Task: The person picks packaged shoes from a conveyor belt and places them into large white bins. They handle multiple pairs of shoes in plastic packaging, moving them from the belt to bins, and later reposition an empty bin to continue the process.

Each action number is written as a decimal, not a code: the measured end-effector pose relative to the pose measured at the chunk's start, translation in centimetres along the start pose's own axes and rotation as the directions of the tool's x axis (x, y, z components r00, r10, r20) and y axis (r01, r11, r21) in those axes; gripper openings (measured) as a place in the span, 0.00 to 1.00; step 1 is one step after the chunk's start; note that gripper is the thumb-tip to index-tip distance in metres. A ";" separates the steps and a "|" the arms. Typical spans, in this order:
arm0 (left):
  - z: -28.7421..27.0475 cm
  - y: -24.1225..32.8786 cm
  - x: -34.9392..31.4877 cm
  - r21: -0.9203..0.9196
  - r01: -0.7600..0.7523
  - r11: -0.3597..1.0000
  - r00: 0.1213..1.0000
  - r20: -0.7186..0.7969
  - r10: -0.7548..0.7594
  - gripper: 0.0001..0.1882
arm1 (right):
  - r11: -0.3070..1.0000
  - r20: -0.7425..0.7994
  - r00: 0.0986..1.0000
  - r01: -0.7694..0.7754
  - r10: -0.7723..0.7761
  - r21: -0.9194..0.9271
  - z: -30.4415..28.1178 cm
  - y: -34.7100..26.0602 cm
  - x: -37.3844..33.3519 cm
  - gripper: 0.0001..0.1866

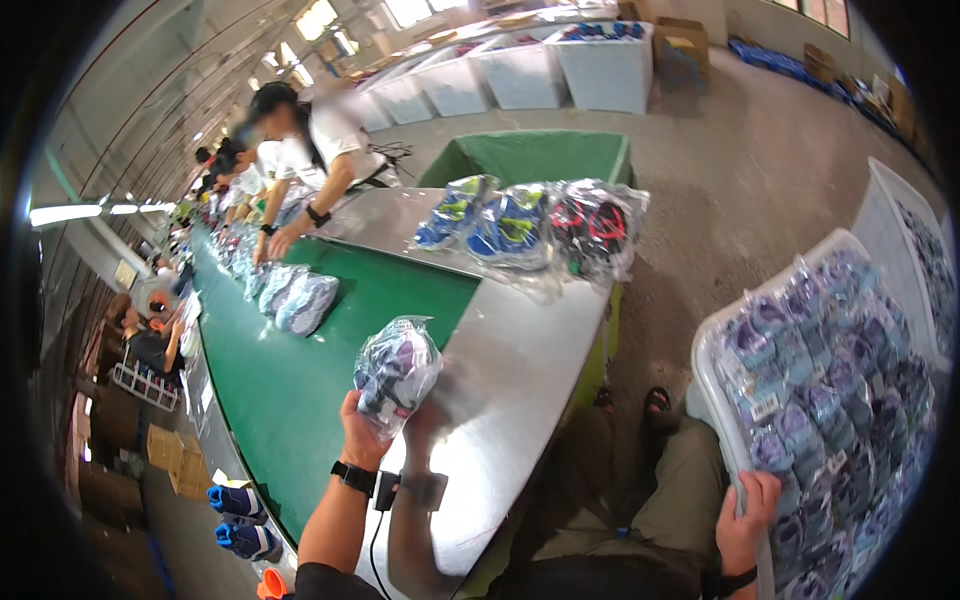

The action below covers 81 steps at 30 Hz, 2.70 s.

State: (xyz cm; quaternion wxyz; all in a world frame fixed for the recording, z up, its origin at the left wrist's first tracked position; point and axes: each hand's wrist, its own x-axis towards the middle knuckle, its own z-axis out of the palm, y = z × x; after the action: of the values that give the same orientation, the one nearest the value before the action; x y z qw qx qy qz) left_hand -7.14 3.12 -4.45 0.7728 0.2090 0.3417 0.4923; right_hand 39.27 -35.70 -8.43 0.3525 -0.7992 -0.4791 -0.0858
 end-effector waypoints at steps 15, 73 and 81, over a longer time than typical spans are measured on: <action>16.4 -19.1 -8.8 0.359 0.120 0.926 0.790 0.530 -0.308 0.60 | 0.141 0.628 0.778 -0.621 -0.010 0.771 -0.2 -8.6 4.3 0.34; 16.5 -22.1 -9.7 0.885 -0.049 0.463 0.615 0.392 -0.684 0.24 | 0.416 -0.547 -0.044 -0.599 0.836 0.684 -37.2 14.2 -25.8 0.11; 16.4 -22.2 -9.5 0.884 -0.043 0.465 0.616 0.390 -0.685 0.25 | 0.326 -0.538 -0.021 -0.775 0.842 0.541 -35.7 14.0 -27.1 0.11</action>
State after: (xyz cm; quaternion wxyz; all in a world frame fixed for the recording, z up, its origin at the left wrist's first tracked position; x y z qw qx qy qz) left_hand 15.94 -14.71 -4.86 0.7269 0.6427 0.2402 -0.0277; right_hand 43.75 -81.98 -1.80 0.5285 -0.7856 0.2724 -0.1711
